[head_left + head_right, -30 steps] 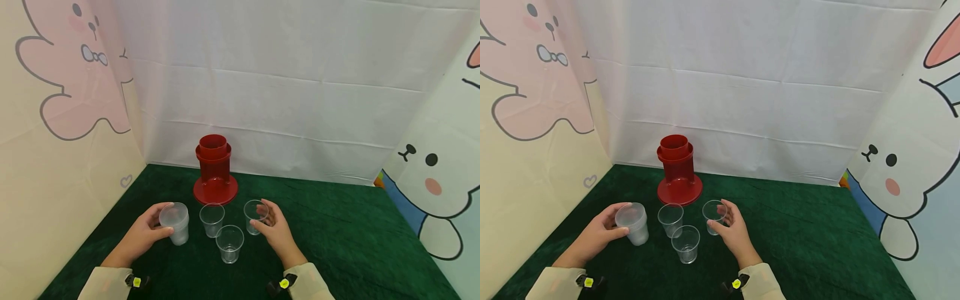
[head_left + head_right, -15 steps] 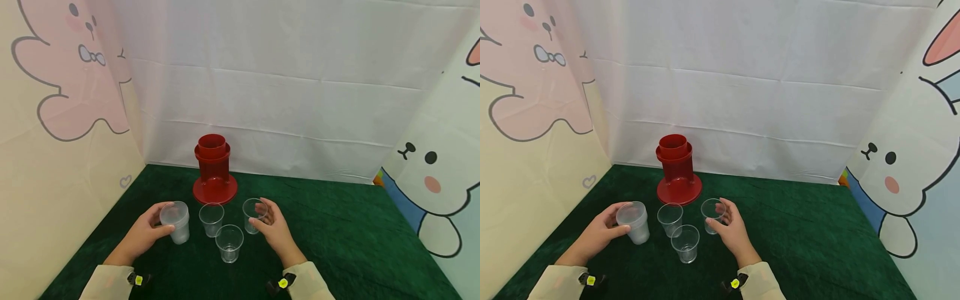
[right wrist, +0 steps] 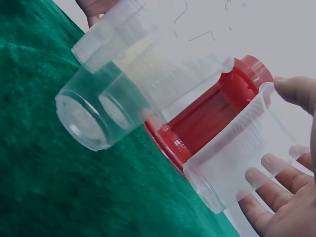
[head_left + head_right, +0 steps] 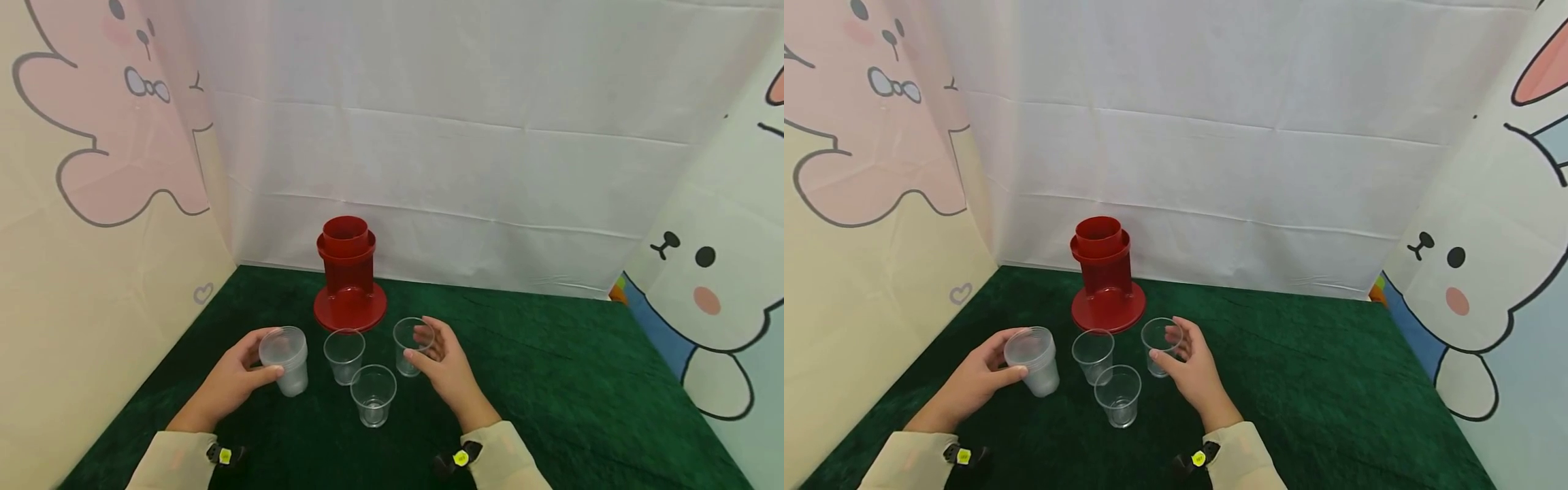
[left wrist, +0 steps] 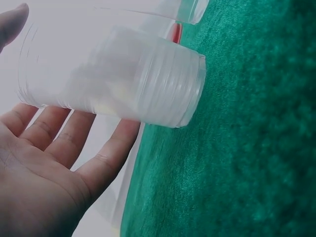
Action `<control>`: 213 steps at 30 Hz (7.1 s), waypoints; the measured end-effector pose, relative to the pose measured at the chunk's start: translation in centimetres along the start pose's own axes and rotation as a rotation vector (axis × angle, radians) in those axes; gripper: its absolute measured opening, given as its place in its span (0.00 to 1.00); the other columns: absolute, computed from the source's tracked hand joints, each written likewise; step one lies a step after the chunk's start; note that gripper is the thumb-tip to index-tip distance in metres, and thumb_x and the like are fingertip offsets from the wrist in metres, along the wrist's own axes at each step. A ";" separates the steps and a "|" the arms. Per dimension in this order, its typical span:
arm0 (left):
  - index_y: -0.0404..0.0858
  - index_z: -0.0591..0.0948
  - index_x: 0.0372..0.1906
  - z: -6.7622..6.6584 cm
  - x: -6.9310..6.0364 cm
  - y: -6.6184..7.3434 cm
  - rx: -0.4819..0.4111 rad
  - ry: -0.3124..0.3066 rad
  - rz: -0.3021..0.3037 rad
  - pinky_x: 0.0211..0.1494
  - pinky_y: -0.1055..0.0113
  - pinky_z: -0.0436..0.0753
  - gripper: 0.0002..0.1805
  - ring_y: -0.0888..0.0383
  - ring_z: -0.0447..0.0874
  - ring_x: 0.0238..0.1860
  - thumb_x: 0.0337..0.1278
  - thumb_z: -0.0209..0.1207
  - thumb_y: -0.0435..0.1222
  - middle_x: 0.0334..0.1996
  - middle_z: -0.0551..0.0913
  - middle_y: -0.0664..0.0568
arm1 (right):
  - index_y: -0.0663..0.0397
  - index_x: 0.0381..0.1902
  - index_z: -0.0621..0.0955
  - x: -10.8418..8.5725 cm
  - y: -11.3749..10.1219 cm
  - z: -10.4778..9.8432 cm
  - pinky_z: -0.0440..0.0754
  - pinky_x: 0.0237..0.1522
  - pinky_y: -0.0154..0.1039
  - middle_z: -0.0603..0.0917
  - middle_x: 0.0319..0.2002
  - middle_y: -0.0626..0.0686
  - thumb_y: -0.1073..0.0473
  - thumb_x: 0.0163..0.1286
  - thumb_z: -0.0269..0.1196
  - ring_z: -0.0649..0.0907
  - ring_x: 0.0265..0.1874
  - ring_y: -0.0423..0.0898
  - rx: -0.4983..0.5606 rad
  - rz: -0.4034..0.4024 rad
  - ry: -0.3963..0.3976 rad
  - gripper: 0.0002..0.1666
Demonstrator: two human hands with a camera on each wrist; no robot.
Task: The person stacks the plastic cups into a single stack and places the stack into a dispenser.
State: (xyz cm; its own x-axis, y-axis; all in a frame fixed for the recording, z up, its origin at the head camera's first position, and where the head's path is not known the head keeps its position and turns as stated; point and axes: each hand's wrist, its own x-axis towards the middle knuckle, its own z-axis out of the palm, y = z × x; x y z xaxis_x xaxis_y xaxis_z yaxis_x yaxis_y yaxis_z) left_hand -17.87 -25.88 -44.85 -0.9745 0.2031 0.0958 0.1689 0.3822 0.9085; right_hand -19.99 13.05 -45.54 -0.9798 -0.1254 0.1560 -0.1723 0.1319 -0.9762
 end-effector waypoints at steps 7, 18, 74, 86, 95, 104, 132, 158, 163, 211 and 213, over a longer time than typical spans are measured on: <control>0.43 0.68 0.74 0.0 0.1 -0.1 -0.009 -0.006 0.018 0.59 0.41 0.80 0.34 0.38 0.75 0.63 0.68 0.66 0.39 0.66 0.74 0.40 | 0.54 0.75 0.65 0.7 -1.2 -1.7 0.68 0.71 0.57 0.75 0.68 0.61 0.57 0.71 0.70 0.75 0.68 0.54 0.021 -0.030 0.007 0.40; 0.43 0.67 0.75 -0.1 0.0 -0.1 0.014 0.006 0.025 0.55 0.57 0.82 0.34 0.40 0.76 0.61 0.68 0.67 0.39 0.65 0.75 0.40 | 0.50 0.75 0.64 1.7 -3.8 -2.8 0.68 0.71 0.54 0.74 0.69 0.57 0.57 0.71 0.70 0.73 0.69 0.53 -0.024 -0.070 -0.057 0.41; 0.42 0.67 0.74 0.2 -0.1 0.3 0.024 0.010 0.018 0.60 0.38 0.79 0.34 0.38 0.75 0.63 0.69 0.66 0.41 0.65 0.75 0.40 | 0.44 0.74 0.65 3.5 -12.2 6.5 0.76 0.66 0.45 0.77 0.64 0.47 0.50 0.70 0.70 0.77 0.63 0.43 -0.047 -0.087 -0.376 0.40; 0.41 0.67 0.75 0.1 -0.3 0.4 0.025 0.008 0.011 0.60 0.40 0.80 0.34 0.37 0.76 0.63 0.69 0.65 0.41 0.65 0.75 0.39 | 0.44 0.74 0.65 3.1 -12.8 9.0 0.77 0.64 0.44 0.78 0.63 0.48 0.51 0.70 0.70 0.78 0.63 0.46 -0.027 -0.076 -0.398 0.39; 0.40 0.66 0.75 0.2 -0.2 0.2 0.025 0.008 0.031 0.59 0.41 0.81 0.34 0.37 0.77 0.62 0.70 0.65 0.40 0.65 0.75 0.38 | 0.40 0.73 0.66 3.0 -12.6 10.7 0.81 0.60 0.44 0.78 0.62 0.45 0.47 0.69 0.71 0.79 0.60 0.44 -0.010 -0.027 -0.365 0.40; 0.39 0.66 0.74 0.3 -0.2 0.1 0.020 0.010 0.013 0.59 0.40 0.81 0.34 0.37 0.76 0.62 0.70 0.65 0.41 0.65 0.75 0.38 | 0.37 0.73 0.66 2.9 -12.3 11.9 0.79 0.62 0.45 0.79 0.60 0.39 0.45 0.69 0.71 0.78 0.59 0.40 -0.039 -0.004 -0.354 0.40; 0.40 0.61 0.78 0.4 -0.1 -0.2 0.016 0.003 0.022 0.62 0.41 0.79 0.38 0.37 0.73 0.66 0.71 0.64 0.42 0.70 0.71 0.38 | 0.37 0.74 0.65 3.6 -12.3 14.1 0.76 0.64 0.38 0.77 0.63 0.39 0.44 0.69 0.71 0.77 0.62 0.39 -0.057 -0.029 -0.366 0.41; 0.41 0.67 0.75 0.2 -0.5 -0.1 0.031 0.010 0.037 0.56 0.48 0.84 0.32 0.37 0.76 0.64 0.71 0.64 0.40 0.67 0.74 0.39 | 0.38 0.74 0.67 3.7 -10.7 14.9 0.79 0.63 0.49 0.75 0.69 0.42 0.39 0.66 0.71 0.76 0.66 0.43 -0.296 0.010 -0.441 0.43; 0.40 0.67 0.74 0.2 -0.4 -0.1 0.032 0.007 0.038 0.58 0.47 0.83 0.32 0.38 0.75 0.65 0.71 0.64 0.41 0.67 0.74 0.40 | 0.42 0.74 0.69 3.8 -10.3 14.8 0.81 0.60 0.45 0.76 0.68 0.44 0.41 0.65 0.73 0.77 0.63 0.43 -0.340 0.006 -0.459 0.44; 0.40 0.66 0.75 0.4 -0.3 -0.3 0.035 -0.002 0.045 0.60 0.41 0.80 0.34 0.38 0.75 0.64 0.71 0.64 0.42 0.66 0.74 0.41 | 0.41 0.82 0.61 4.1 -10.7 14.0 0.77 0.65 0.47 0.66 0.76 0.43 0.37 0.63 0.72 0.72 0.68 0.44 -0.603 -0.039 -0.600 0.55; 0.41 0.66 0.75 0.4 -0.3 -0.2 0.040 0.001 0.038 0.61 0.40 0.79 0.34 0.38 0.74 0.65 0.70 0.65 0.42 0.66 0.74 0.41 | 0.39 0.82 0.60 3.8 -10.8 13.6 0.75 0.67 0.50 0.65 0.77 0.42 0.35 0.63 0.72 0.70 0.71 0.44 -0.588 -0.045 -0.598 0.56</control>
State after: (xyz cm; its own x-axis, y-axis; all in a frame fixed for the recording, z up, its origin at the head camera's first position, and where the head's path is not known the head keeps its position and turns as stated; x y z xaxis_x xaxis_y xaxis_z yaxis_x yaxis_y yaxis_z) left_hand -17.55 -25.62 -45.26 -0.9674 0.2171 0.1307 0.2118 0.4097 0.8873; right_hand -20.47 -2.21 -36.41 -0.7798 -0.6216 -0.0749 -0.3977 0.5842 -0.7075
